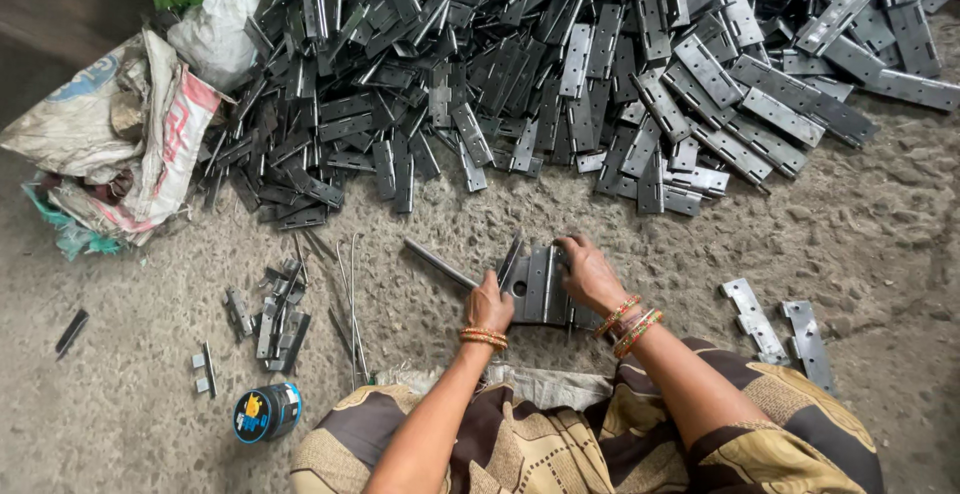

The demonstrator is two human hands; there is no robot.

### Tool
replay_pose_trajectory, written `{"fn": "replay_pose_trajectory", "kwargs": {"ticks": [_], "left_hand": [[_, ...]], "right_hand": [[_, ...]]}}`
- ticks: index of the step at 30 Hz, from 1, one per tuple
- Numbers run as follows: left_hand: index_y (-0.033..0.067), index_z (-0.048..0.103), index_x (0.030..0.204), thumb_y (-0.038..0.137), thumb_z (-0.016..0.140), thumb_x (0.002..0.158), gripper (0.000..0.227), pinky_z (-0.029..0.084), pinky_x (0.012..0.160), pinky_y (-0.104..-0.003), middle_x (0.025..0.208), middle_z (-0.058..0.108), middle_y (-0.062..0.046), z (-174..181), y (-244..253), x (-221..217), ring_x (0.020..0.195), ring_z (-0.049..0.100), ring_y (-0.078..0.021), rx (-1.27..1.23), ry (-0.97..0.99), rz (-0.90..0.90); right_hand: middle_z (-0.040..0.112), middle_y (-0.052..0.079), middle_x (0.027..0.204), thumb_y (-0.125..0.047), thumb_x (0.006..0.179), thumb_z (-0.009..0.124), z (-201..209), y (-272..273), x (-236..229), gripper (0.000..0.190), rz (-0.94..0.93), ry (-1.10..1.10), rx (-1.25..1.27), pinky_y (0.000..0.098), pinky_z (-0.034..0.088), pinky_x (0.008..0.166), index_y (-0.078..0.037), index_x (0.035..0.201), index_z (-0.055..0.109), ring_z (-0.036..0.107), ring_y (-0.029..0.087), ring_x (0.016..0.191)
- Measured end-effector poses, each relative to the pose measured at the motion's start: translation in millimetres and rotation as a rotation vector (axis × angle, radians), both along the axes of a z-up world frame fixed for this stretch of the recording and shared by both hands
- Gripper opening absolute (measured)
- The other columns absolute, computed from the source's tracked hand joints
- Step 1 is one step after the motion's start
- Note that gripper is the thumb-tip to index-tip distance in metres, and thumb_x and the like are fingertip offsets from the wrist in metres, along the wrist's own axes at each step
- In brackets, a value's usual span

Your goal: The person sits on the floor and assembles metal hinge components by placing them on a metal block and striking them with a cylindrical metal rod. The person repeatedly picks up hinge parts, aligns them, and uses the rod to press or shape them before placing them aside.

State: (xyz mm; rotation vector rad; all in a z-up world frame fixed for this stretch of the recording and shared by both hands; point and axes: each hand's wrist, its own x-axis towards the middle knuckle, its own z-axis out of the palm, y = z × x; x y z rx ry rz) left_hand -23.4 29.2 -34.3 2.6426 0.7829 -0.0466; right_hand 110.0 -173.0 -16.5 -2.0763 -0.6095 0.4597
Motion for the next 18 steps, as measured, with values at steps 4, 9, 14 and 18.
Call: {"fn": "replay_pose_trajectory", "kwargs": {"ticks": [4, 9, 14, 18], "left_hand": [[0.0003, 0.053, 0.101, 0.012, 0.067, 0.082, 0.027, 0.052, 0.069, -0.058, 0.078, 0.067, -0.031, 25, -26, 16, 0.078, 0.066, -0.0526, -0.114, -0.143, -0.052], [-0.0004, 0.05, 0.108, 0.034, 0.068, 0.097, 0.041, 0.05, 0.066, -0.058, 0.079, 0.066, -0.032, 61, -64, 22, 0.076, 0.064, -0.0539, -0.232, -0.114, -0.166], [-0.0029, 0.062, 0.12, 0.033, 0.058, 0.107, 0.039, 0.054, 0.077, -0.04, 0.096, 0.074, -0.012, 47, -49, 28, 0.086, 0.069, -0.0278, -0.687, -0.313, -0.089], [-0.0013, 0.067, 0.12, 0.025, 0.064, 0.101, 0.033, 0.051, 0.086, -0.028, 0.099, 0.076, 0.002, 25, -27, 23, 0.09, 0.065, -0.008, -1.451, -0.253, 0.276]], "right_hand": [[0.073, 0.022, 0.111, -0.036, 0.1, 0.072, 3, 13, 4, 0.047, 0.02, 0.3, -0.032, 0.0432, 0.057, 0.092, -0.003, 0.131, 0.061, 0.07, 0.039, 0.105], [0.073, 0.012, 0.102, -0.03, 0.09, 0.073, 17, 9, 11, 0.054, -0.178, 0.845, 0.403, 0.0349, 0.061, 0.073, 0.004, 0.129, 0.057, 0.07, 0.019, 0.085], [0.073, 0.007, 0.099, -0.014, 0.09, 0.064, 24, 0, 15, 0.046, -0.2, 0.749, 0.404, 0.0306, 0.057, 0.07, 0.005, 0.131, 0.063, 0.065, 0.013, 0.08], [0.072, 0.006, 0.099, -0.009, 0.088, 0.062, 24, 2, 14, 0.051, -0.17, 0.858, 0.53, 0.0287, 0.054, 0.07, 0.003, 0.137, 0.059, 0.062, 0.012, 0.078]]}}
